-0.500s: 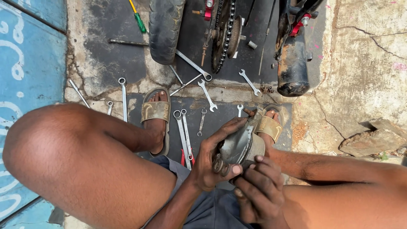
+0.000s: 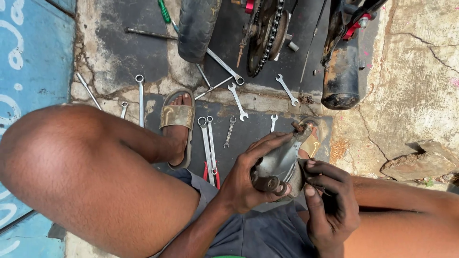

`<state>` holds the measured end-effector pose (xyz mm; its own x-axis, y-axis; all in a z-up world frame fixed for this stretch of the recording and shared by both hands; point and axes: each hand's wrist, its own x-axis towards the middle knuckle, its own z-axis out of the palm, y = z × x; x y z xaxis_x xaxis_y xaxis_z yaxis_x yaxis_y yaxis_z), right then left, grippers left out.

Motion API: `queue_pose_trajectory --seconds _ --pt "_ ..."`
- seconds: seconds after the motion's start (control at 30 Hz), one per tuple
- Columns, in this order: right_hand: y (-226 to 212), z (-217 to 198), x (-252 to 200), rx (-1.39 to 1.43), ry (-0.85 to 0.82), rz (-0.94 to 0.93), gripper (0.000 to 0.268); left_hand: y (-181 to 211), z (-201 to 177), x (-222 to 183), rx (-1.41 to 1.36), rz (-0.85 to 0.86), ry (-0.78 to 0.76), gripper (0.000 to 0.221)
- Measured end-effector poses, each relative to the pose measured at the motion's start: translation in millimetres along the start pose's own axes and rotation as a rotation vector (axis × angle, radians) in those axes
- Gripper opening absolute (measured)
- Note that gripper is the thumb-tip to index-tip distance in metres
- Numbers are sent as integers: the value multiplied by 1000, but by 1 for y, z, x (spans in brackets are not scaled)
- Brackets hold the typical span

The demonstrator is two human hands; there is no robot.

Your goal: Replacing or cleaning the brake pads/lining on a motorcycle drum brake assembly.

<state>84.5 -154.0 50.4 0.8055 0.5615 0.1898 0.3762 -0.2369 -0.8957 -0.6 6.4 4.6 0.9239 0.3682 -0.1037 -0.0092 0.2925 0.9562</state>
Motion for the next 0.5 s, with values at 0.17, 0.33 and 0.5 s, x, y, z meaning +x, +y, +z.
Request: queue_pose_trajectory --seconds 0.17,0.33,0.5 --pt "-21 -12 20 -260 -220 -26 26 -8 2 -1 -15 3 -25 105" --pt "-27 -24 42 -327 -397 -188 26 -4 3 -3 40 27 -33 106" --pt "-19 -22 37 -389 -309 -322 37 2 3 -4 -24 -11 -59 105"
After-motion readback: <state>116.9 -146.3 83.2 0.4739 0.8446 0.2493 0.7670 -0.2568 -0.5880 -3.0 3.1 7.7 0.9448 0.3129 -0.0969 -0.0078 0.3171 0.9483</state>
